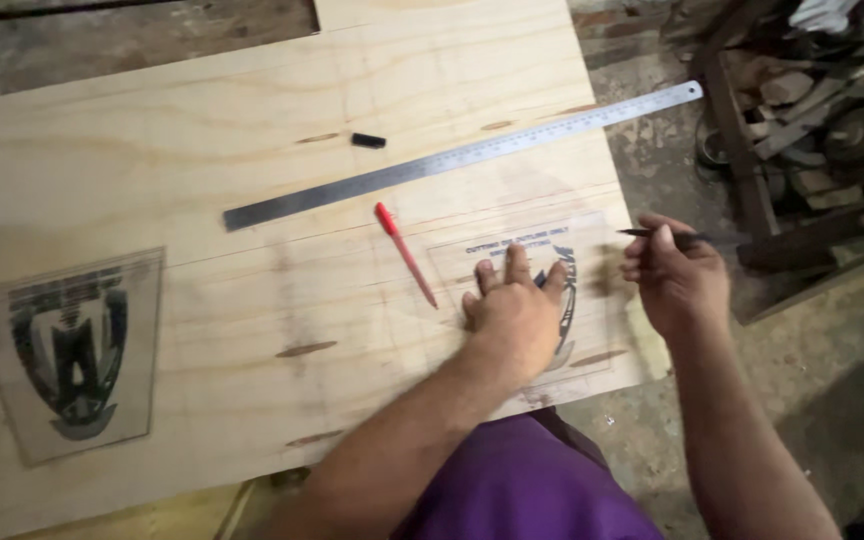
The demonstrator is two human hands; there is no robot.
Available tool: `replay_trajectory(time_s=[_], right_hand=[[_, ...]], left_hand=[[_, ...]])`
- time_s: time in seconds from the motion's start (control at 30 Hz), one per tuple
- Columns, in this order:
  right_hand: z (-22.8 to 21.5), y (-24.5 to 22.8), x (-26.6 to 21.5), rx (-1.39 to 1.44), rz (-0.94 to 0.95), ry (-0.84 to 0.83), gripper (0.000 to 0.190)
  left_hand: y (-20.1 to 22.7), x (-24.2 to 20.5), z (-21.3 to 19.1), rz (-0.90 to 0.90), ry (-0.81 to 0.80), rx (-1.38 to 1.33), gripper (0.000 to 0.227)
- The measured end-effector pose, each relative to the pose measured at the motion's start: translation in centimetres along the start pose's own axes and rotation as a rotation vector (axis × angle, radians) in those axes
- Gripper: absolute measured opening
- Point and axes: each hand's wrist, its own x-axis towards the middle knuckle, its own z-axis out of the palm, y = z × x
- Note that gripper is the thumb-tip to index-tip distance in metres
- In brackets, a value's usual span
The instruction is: The person places a plastic template onto a sheet of plywood and traces its outline with a red pen using a metal ruler for alignment. They then measure distances across the wood with the ruler and draw straight marking lines.
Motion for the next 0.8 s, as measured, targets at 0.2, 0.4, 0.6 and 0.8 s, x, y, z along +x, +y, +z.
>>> replay_trajectory(time_s=[0.2, 0.4, 0.6, 0.8], right_hand=[[4.2, 0.3, 0.0, -0.382, -0.188, 0.13, 0.02], [5.2, 1.1, 0.1, -0.657, -0.356, 0.1, 0.018], [5.2, 1.4, 0.4, -0.803, -0.374, 0.122, 0.018], [5.5, 1.2, 0.1, -0.804, -0.392, 0.128, 0.017]], left_hand=[[0.2, -0.3, 0.1, -0.009, 0.04, 0.015, 0.07], [0.0, -0.2, 0.0, 0.04, 0.027, 0.121, 0.074], [-0.1, -0.4, -0.2, 0.043, 0.039, 0.089, 0.077], [-0.1, -0.4, -0.3, 0.048, 0.022, 0.099, 0.081]])
